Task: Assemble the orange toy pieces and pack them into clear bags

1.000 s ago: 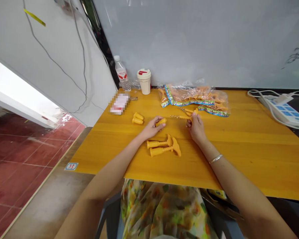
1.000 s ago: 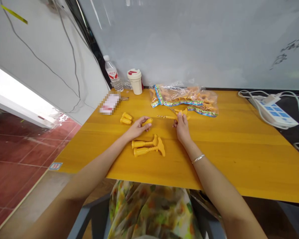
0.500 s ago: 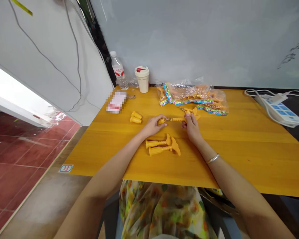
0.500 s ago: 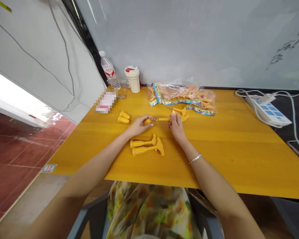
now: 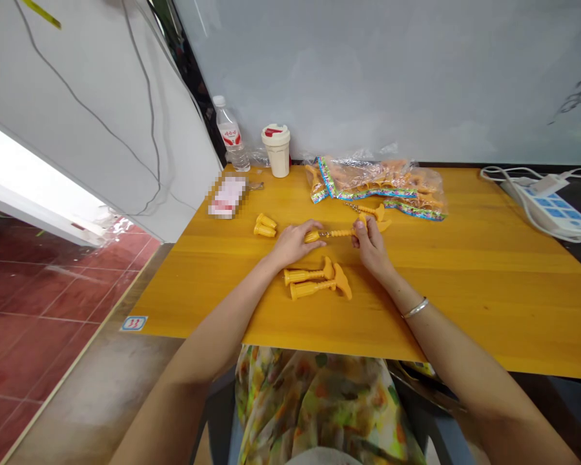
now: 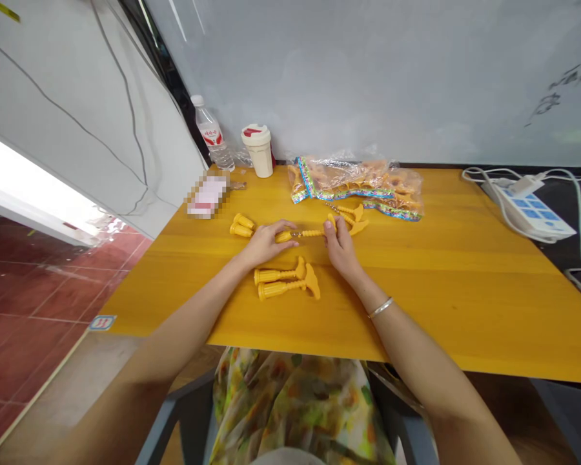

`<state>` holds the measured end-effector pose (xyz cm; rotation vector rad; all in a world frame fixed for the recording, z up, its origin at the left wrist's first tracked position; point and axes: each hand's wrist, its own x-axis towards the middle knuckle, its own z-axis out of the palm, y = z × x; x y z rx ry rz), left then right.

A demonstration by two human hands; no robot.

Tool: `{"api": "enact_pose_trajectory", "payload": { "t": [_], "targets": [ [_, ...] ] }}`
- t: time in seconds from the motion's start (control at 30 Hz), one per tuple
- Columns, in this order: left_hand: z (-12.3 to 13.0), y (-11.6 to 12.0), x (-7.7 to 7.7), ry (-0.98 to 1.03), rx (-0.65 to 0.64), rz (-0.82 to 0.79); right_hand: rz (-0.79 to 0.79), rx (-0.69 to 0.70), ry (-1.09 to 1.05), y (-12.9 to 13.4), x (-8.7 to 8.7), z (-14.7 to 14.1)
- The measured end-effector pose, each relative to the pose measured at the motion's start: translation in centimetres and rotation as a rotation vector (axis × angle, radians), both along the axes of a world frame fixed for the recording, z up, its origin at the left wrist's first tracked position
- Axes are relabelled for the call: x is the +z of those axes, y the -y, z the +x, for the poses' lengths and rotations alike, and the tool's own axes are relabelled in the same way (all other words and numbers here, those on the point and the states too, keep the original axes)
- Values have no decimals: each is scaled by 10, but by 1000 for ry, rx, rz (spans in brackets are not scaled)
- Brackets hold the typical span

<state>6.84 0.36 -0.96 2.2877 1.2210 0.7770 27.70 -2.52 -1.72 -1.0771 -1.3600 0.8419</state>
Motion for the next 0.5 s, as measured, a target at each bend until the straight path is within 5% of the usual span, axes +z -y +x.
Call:
{"api": "enact_pose_trajectory", "payload": {
  "t": [0.33, 0.5],
  "targets": [
    [0, 6, -3, 51, -104, -60, 91, 97, 223, 11, 3, -2],
    [2, 11, -2, 71, -88, -11, -5, 148, 85, 15, 4, -10]
  ]
}}
